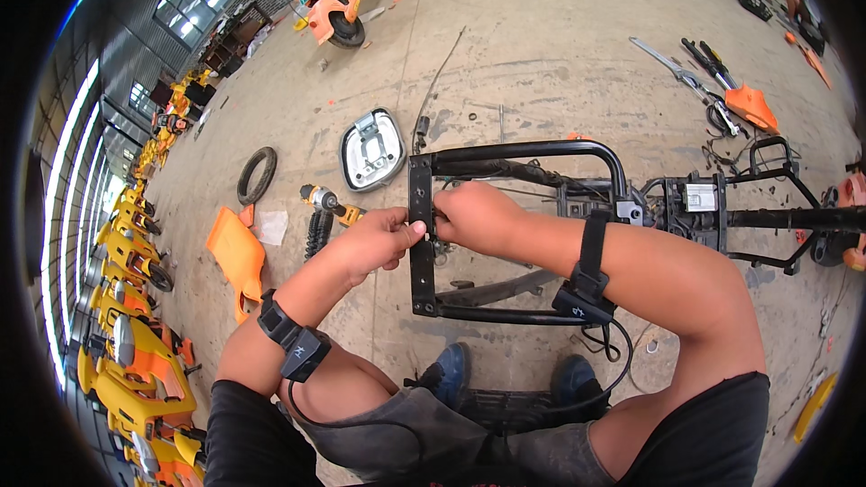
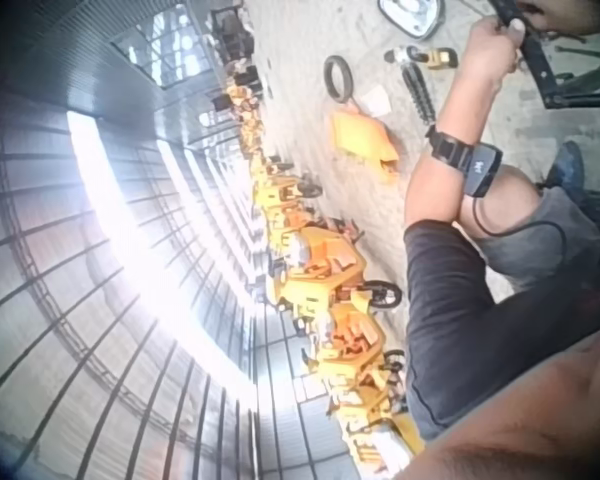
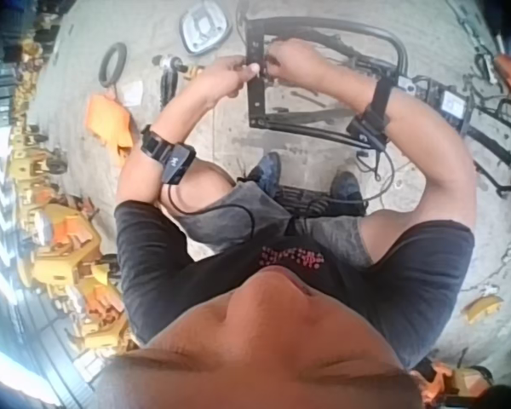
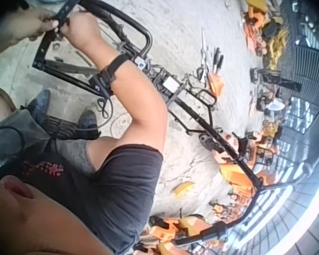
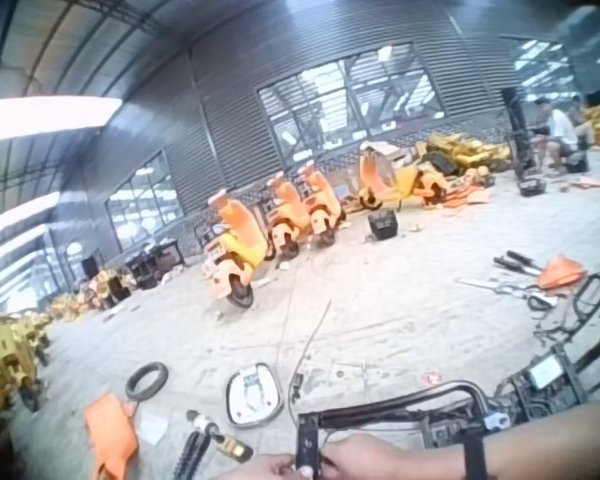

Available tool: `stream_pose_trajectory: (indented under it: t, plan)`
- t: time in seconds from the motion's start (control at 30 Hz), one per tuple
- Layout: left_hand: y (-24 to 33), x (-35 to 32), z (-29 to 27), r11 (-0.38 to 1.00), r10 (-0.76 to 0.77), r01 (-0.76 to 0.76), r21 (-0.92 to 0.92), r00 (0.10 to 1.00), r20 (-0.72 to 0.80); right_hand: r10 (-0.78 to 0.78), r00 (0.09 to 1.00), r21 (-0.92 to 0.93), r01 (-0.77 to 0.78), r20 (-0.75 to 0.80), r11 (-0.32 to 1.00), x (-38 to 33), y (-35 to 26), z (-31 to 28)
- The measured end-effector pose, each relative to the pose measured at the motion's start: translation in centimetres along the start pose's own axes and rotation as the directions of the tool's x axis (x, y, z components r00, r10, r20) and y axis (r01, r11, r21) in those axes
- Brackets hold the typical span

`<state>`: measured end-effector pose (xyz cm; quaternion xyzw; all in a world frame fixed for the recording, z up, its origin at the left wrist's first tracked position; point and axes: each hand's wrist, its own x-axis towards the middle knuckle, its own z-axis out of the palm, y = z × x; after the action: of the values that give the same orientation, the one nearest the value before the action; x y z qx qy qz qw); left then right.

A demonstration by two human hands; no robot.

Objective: The person assembles a black metal frame for a scooter, attaching a cable and securing it with screws. The person uses a screwdriver to tighten the screws and checks the assembly.

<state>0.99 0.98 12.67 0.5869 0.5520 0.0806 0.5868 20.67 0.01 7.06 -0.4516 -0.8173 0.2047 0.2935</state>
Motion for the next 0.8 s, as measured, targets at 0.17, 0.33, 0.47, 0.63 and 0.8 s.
stream_pose_trajectory:
  t: [0.17,0.33,0.47,0.63,0.8]
  plan:
    - [-0.4,0.2,-0.2,0.998,-0.025,0.025,-0.052,1.0,0.003,-0.207,0.976,-0.107,0.198,-0.074,0.974,-0.3,1.0,0.9]
    - [0.2,0.0,0.1,0.994,-0.055,0.056,-0.09,0.998,0.02,-0.264,0.961,-0.15,0.25,-0.086,0.957,-0.5,1.4,1.2]
    - [0.5,-0.3,0.3,0.997,-0.04,0.041,-0.064,0.999,0.012,-0.136,0.991,-0.002,0.136,-0.017,0.991,-0.2,1.4,0.2]
    - [-0.8,0.4,-0.6,0.998,-0.006,0.008,-0.064,0.999,0.031,0.275,0.919,0.479,-0.384,0.283,0.789,0.6,0.1,-0.9]
    - [-0.3,0.4,-0.4,0.999,-0.018,0.018,-0.04,1.0,0.02,0.399,0.848,0.564,-0.531,0.35,0.633,1.3,-0.1,-0.9]
